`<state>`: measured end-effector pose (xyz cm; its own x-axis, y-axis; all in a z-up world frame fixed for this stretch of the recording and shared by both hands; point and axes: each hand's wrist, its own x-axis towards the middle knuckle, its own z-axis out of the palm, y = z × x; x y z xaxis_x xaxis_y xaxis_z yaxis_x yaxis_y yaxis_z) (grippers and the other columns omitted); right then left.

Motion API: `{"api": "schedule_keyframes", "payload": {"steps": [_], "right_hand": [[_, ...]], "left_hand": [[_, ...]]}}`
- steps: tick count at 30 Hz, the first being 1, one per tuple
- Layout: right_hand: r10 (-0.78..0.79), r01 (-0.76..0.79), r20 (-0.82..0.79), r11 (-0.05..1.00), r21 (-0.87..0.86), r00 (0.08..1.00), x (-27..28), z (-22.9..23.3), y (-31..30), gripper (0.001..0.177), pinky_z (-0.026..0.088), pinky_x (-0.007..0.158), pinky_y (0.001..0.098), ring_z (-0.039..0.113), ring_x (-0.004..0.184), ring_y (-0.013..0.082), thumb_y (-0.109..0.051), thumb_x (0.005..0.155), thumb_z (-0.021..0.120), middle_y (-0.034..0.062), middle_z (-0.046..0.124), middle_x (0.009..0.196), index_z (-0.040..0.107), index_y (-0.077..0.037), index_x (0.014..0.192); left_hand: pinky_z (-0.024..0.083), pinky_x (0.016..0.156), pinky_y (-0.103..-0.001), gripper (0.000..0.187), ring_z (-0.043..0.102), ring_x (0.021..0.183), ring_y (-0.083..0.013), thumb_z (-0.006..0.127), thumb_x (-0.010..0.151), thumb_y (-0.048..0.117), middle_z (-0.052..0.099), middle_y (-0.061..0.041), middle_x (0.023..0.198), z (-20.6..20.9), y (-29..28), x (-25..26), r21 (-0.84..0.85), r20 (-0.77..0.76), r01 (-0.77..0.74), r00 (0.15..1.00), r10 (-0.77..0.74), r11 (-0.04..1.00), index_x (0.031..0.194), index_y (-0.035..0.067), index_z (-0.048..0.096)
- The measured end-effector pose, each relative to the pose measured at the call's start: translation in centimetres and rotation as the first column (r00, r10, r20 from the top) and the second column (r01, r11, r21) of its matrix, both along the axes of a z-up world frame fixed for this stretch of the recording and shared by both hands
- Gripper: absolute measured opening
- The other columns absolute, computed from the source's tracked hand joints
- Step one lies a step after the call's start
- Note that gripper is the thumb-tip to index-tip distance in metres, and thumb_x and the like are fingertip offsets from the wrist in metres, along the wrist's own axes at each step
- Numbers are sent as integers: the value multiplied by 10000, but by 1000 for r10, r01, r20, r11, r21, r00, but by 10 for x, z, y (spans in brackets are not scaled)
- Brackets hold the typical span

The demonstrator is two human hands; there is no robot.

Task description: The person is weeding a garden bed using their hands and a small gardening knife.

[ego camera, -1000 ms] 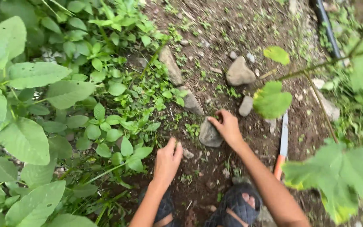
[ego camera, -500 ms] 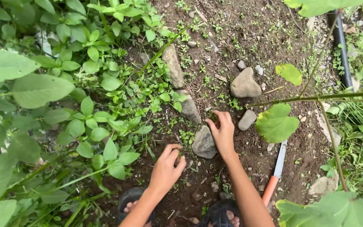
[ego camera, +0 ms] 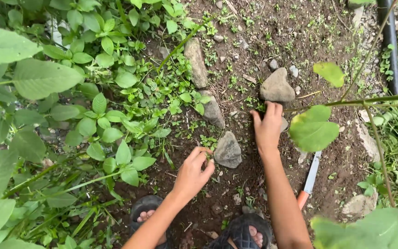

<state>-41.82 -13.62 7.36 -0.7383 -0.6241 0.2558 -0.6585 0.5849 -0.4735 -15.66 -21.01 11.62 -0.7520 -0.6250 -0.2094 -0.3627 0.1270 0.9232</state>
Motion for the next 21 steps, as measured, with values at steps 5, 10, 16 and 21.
{"api": "schedule_keyframes", "payload": {"steps": [5,10,16,21], "right_hand": [[-31,31,20,999,-41,999,-4,-24,9,187,523,836,428,653,954,344,4,921,726,183,651,1069,693,31,1103],[-38,54,101,985,-165,994,5,0,-2,108,537,816,391,684,902,283,26,946,713,137,682,1028,723,-8,1049],[100,-93,54,987,-128,994,10,-9,-23,151,519,722,375,660,832,301,8,923,756,169,663,1012,707,22,1065],[84,-57,166,985,-163,983,19,5,-28,126,528,725,359,671,838,249,55,930,678,146,681,1006,714,11,1042]], "left_hand": [[535,660,-371,217,637,682,-232,641,929,148,666,-100,1133,13,-7,7,0,19,6,1000,-6,1000,897,-62,594],[530,669,-365,189,626,679,-224,644,936,136,661,-109,1109,12,-15,16,-14,48,-3,999,4,1000,950,-52,638],[527,658,-343,166,632,700,-217,669,879,102,651,-121,944,-15,-17,26,-9,-2,-181,983,181,983,941,-50,640],[533,681,-352,237,627,686,-219,733,887,124,637,-128,791,-35,-18,34,-47,116,-217,968,221,975,856,-44,570]]}}
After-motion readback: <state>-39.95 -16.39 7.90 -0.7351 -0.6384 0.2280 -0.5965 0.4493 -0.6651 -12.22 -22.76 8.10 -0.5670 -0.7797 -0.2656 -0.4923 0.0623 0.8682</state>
